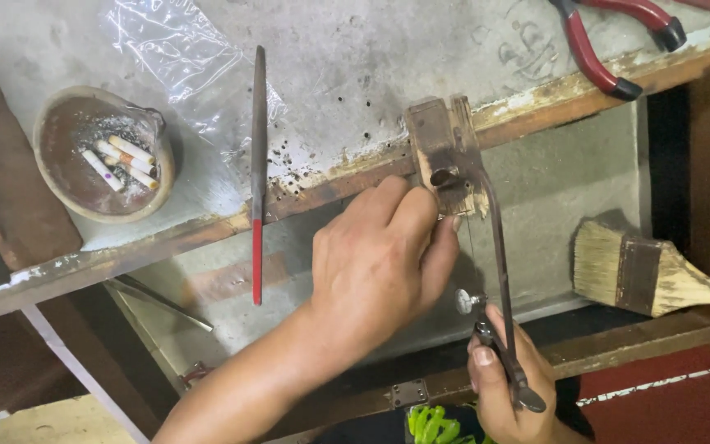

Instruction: Using a jeweler's saw to cut a small piece of metal on a workbench bench pin.

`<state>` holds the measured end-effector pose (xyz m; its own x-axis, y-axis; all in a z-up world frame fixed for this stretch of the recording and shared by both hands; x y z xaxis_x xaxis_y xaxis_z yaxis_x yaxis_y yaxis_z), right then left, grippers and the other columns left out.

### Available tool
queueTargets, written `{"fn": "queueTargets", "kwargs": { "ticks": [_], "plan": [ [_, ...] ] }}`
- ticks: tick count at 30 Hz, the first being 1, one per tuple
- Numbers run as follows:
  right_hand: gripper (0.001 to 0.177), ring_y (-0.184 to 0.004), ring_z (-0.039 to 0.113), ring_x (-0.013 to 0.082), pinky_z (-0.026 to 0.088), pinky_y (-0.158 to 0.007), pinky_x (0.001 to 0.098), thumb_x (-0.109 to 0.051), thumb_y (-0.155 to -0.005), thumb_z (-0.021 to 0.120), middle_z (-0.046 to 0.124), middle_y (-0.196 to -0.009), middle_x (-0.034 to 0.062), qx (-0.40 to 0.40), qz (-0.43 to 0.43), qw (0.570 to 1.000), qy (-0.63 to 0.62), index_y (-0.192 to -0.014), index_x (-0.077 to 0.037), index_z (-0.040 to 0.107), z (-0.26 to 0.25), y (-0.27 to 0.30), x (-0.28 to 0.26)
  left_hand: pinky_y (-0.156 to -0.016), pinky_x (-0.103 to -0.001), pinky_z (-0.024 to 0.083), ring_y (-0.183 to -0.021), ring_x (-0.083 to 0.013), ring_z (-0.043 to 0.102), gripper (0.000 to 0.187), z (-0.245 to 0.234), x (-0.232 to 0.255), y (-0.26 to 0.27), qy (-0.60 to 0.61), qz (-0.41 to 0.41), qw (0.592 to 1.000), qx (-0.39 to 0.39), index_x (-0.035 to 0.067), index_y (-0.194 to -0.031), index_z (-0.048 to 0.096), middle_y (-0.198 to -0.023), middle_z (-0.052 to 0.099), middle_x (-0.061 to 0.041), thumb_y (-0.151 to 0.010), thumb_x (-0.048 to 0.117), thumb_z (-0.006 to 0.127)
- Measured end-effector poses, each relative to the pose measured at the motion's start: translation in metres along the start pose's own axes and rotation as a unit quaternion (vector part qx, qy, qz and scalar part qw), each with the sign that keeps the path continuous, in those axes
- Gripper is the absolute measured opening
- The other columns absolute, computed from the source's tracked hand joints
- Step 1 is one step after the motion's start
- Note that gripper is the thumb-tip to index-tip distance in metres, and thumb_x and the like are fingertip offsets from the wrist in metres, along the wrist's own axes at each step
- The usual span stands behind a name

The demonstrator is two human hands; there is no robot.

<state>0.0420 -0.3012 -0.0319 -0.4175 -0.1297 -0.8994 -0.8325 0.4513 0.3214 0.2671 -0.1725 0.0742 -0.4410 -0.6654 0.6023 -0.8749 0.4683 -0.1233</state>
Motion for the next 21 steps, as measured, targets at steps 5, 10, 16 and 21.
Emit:
{"fn": "queueTargets", "kwargs": {
  "ticks": [5,10,16,21],
  "plan": [
    [0.052,-0.047,0.055,0.018,0.049,-0.049,0.0332,-0.021,-0.095,0.056,0.067,-0.087,0.0172,0.023,0.016,0.999,0.025,-0.14,0.004,0.056,-0.002,0.002,0.007,-0.048,-0.043,0.04,-0.067,-0.0292,0.053,0.026,0.0,0.002,0.002,-0.03,0.013,0.999,0.008,0.008,-0.082,0.048,-0.081,0.049,-0.007,-0.097,0.023,0.064],
    [0.047,-0.046,0.056,0.0137,0.05,-0.049,0.0267,-0.017,-0.094,0.057,0.068,-0.09,0.0133,0.014,-0.024,0.999,0.045,-0.136,0.003,0.06,0.001,-0.004,-0.017,-0.051,-0.044,0.04,-0.068,-0.0303,0.054,0.027,-0.001,0.002,0.002,-0.029,0.019,0.999,0.024,0.008,-0.081,0.048,-0.081,0.051,-0.007,-0.098,0.022,0.065],
    [0.046,-0.053,0.059,0.0133,0.053,-0.055,0.0261,-0.019,-0.093,0.058,0.07,-0.095,0.0141,0.017,-0.049,0.995,0.083,-0.134,0.003,0.062,0.003,-0.004,-0.025,-0.053,-0.042,0.039,-0.068,-0.03,0.054,0.028,-0.003,0.003,0.002,-0.018,0.036,0.998,0.04,0.008,-0.08,0.047,-0.08,0.051,-0.007,-0.099,0.018,0.065],
    [0.045,-0.077,0.072,0.0223,0.059,-0.078,0.0331,-0.017,-0.094,0.058,0.07,-0.105,0.0222,0.018,-0.101,0.988,0.113,-0.132,0.007,0.061,0.004,-0.004,-0.03,-0.054,-0.042,0.04,-0.068,-0.0293,0.054,0.029,-0.003,0.004,0.002,-0.025,0.043,0.998,0.032,0.009,-0.081,0.047,-0.08,0.051,-0.006,-0.101,0.02,0.064]
  ]
}}
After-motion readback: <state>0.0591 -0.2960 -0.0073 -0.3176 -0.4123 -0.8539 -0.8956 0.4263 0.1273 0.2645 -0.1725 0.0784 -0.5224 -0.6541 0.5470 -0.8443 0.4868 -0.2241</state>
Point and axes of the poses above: each hand's wrist, its own y-axis away from the middle knuckle, its own z-axis out of the palm, x = y × z, the point moved 7 cm from there along -y, towards the middle knuckle
